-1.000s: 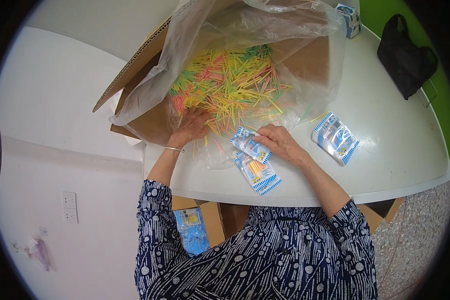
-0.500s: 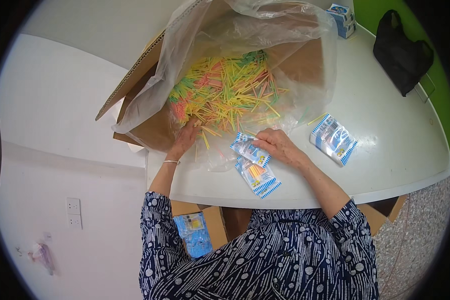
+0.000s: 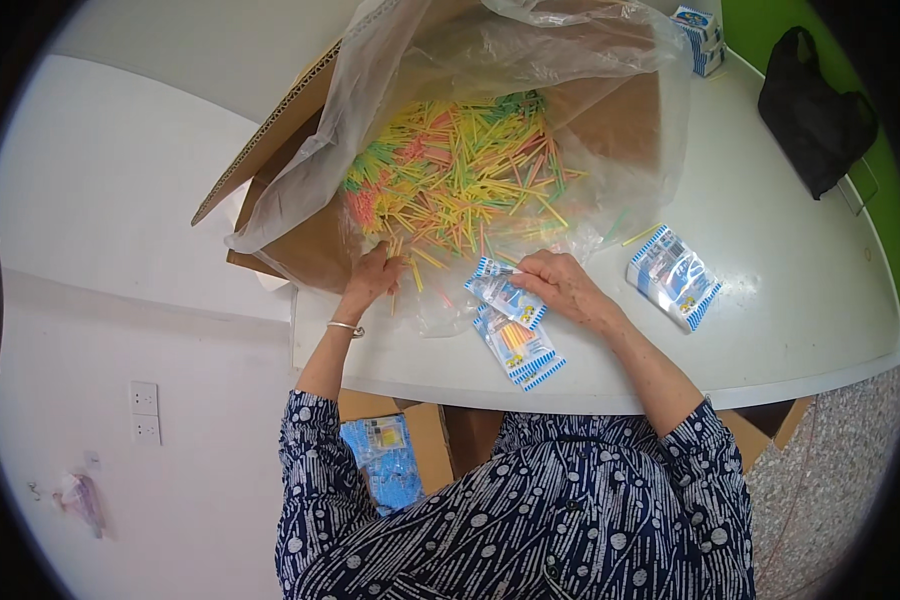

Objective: Packing individual drinking straws into small plastic bags.

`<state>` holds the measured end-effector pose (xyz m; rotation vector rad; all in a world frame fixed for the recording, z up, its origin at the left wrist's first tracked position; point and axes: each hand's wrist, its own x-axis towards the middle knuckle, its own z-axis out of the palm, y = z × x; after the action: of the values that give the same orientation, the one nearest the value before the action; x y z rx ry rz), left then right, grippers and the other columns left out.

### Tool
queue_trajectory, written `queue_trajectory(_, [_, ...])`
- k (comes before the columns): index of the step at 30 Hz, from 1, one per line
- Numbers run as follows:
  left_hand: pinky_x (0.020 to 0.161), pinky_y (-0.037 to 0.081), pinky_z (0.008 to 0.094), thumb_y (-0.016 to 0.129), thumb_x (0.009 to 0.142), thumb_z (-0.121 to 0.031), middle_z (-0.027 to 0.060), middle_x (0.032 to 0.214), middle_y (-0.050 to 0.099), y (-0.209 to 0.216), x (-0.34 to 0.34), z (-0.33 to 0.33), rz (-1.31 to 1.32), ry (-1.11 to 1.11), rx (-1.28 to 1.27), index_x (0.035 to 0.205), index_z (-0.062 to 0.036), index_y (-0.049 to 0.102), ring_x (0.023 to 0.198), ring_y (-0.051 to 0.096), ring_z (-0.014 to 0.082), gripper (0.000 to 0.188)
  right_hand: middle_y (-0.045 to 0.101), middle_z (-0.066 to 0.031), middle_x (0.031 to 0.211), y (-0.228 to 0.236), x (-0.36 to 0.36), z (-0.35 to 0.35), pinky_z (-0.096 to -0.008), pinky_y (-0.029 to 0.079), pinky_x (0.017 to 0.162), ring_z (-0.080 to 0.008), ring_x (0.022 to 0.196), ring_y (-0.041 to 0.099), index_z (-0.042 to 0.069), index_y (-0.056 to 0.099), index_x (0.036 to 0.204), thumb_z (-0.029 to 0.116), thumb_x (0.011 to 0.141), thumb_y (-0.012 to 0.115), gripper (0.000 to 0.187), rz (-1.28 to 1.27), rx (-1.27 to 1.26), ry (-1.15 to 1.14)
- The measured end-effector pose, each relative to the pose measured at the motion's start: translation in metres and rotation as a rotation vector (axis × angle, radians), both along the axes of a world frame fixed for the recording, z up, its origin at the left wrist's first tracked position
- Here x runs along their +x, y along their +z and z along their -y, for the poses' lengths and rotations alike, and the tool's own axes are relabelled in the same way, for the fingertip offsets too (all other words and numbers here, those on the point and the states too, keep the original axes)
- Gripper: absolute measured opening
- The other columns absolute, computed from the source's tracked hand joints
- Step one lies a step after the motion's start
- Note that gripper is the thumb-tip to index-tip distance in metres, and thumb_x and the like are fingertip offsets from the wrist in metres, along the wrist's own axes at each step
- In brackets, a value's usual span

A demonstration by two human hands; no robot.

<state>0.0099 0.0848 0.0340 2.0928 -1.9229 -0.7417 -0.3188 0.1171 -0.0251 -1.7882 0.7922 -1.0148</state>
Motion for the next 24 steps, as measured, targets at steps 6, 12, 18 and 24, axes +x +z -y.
queue_trajectory(6, [0.057, 0.045, 0.0377, 0.065, 0.081, -0.037, 0.0135, 0.064, 0.054, -0.012, 0.002, -0.01, 0.195, -0.191, -0.098, 0.079, 0.0023, 0.051, 0.058, 0.058, 0.0243, 0.042, 0.054, -0.0168, 0.075, 0.002, 0.004, 0.0, -0.0359, 0.04, 0.068, -0.0277, 0.071, 0.05, -0.003, 0.057, 0.081, 0.022, 0.089, 0.057, 0.027, -0.004, -0.006, 0.014])
queue_trajectory(12, [0.06, 0.042, 0.0395, 0.069, 0.075, -0.038, 0.0172, 0.071, 0.054, -0.014, -0.005, -0.008, 0.183, -0.176, -0.15, 0.072, 0.0015, 0.049, 0.064, 0.053, 0.0297, 0.045, 0.054, -0.0169, 0.074, -0.002, 0.002, 0.0, -0.0362, 0.04, 0.067, -0.0278, 0.071, 0.051, -0.004, 0.057, 0.082, 0.023, 0.089, 0.057, 0.028, -0.005, -0.022, 0.013])
queue_trajectory(18, [0.063, 0.042, 0.0412, 0.062, 0.072, -0.023, 0.0195, 0.072, 0.054, -0.019, 0.012, -0.006, 0.173, -0.135, -0.116, 0.072, 0.0033, 0.048, 0.068, 0.053, 0.0318, 0.03, 0.054, -0.0172, 0.073, 0.005, 0.003, -0.002, -0.0362, 0.039, 0.066, -0.0281, 0.07, 0.05, -0.004, 0.057, 0.082, 0.024, 0.09, 0.057, 0.029, -0.003, 0.016, 0.036])
queue_trajectory(24, [0.071, 0.047, 0.0445, 0.057, 0.072, -0.019, 0.0283, 0.082, 0.058, -0.019, 0.007, -0.01, 0.29, -0.057, -0.097, 0.089, 0.0057, 0.052, 0.081, 0.059, 0.0413, 0.031, 0.054, -0.0175, 0.073, 0.006, 0.004, -0.001, -0.0362, 0.039, 0.065, -0.0286, 0.07, 0.05, -0.004, 0.057, 0.082, 0.025, 0.09, 0.056, 0.03, -0.012, -0.013, 0.051])
